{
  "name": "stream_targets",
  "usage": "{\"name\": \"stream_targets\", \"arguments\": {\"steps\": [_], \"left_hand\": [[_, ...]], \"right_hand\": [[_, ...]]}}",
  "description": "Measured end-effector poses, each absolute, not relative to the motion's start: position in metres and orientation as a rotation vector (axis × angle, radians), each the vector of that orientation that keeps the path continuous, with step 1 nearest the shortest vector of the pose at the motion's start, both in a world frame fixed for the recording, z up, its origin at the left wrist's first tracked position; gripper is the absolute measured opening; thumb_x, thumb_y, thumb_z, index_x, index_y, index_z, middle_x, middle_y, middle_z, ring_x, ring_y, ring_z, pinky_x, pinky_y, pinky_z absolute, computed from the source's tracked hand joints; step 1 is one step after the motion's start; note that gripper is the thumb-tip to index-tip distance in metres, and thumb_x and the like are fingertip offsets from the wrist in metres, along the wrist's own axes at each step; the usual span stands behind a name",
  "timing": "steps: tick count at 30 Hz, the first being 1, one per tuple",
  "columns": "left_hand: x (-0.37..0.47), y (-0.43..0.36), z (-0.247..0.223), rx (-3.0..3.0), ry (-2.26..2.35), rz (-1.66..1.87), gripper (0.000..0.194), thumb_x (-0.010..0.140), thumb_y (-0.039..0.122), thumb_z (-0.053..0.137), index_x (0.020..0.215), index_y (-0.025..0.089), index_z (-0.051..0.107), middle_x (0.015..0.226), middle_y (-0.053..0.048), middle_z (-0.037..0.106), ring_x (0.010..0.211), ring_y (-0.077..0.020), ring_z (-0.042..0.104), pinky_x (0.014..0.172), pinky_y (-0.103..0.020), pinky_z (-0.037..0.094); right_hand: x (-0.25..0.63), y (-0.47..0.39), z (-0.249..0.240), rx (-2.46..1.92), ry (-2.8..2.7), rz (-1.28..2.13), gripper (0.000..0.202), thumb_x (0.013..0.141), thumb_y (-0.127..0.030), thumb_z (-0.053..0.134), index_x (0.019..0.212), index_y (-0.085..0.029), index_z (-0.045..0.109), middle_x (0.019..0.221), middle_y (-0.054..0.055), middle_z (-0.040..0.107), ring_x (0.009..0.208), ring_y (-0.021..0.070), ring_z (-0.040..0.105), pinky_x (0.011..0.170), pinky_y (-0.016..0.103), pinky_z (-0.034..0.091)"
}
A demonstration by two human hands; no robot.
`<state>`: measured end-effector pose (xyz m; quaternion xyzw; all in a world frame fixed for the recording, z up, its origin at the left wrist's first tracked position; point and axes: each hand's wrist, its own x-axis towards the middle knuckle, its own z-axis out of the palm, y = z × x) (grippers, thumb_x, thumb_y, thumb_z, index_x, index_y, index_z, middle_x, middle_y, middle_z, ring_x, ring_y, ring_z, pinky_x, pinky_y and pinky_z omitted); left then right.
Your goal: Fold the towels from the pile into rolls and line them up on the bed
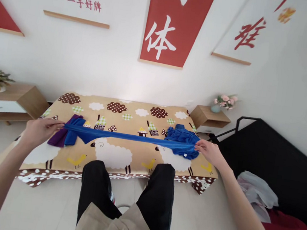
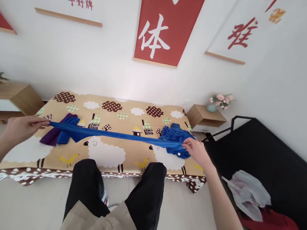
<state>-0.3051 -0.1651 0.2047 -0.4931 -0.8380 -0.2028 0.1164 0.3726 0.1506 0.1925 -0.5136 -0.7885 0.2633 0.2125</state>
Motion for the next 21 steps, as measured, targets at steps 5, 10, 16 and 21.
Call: {"name": "stream_targets", "arguments": {"steps": [5, 10, 16, 21], "left_hand": [[-0.32, -0.148, 0.19, -1.501, -2.714, -0.503, 0.04, 0.087, 0.046, 0.057, 0.102, 0.019, 0.082, 0.096, 0.0, 0.082, 0.095, -0.022, 0.073, 0.086, -0.029, 0.054], [-0.348, -0.111, 0.151, -1.604, -2.899, -0.546, 0.041, 0.094, 0.04, 0.055, 0.106, 0.009, 0.08, 0.092, -0.003, 0.081, 0.091, -0.0205, 0.075, 0.085, -0.029, 0.054], [-0.373, -0.058, 0.096, -1.658, -3.019, -0.679, 0.043, 0.1, 0.032, 0.057, 0.113, -0.005, 0.076, 0.08, -0.006, 0.079, 0.077, -0.0158, 0.072, 0.078, -0.023, 0.051], [-0.379, -0.032, 0.081, -1.421, -2.708, -0.781, 0.051, 0.104, 0.043, 0.055, 0.116, -0.001, 0.078, 0.104, -0.008, 0.08, 0.097, -0.017, 0.071, 0.094, -0.028, 0.051]], "right_hand": [[0.364, 0.17, 0.159, -1.459, -2.205, 0.852, 0.007, 0.089, -0.027, 0.061, 0.084, -0.023, 0.06, 0.077, 0.004, 0.078, 0.076, 0.0251, 0.079, 0.076, 0.038, 0.064], [0.333, 0.207, 0.131, -1.527, -2.298, 0.877, 0.008, 0.091, -0.027, 0.062, 0.085, -0.023, 0.059, 0.073, 0.003, 0.076, 0.074, 0.0236, 0.078, 0.076, 0.035, 0.062], [0.259, 0.258, 0.096, -1.645, -2.548, 0.542, 0.007, 0.093, -0.019, 0.061, 0.089, -0.018, 0.066, 0.085, 0.01, 0.079, 0.09, 0.026, 0.077, 0.094, 0.036, 0.055], [0.215, 0.288, 0.063, -1.621, -2.348, 0.37, 0.019, 0.097, -0.018, 0.055, 0.107, -0.012, 0.069, 0.109, 0.019, 0.078, 0.107, 0.0299, 0.074, 0.102, 0.038, 0.053]]}}
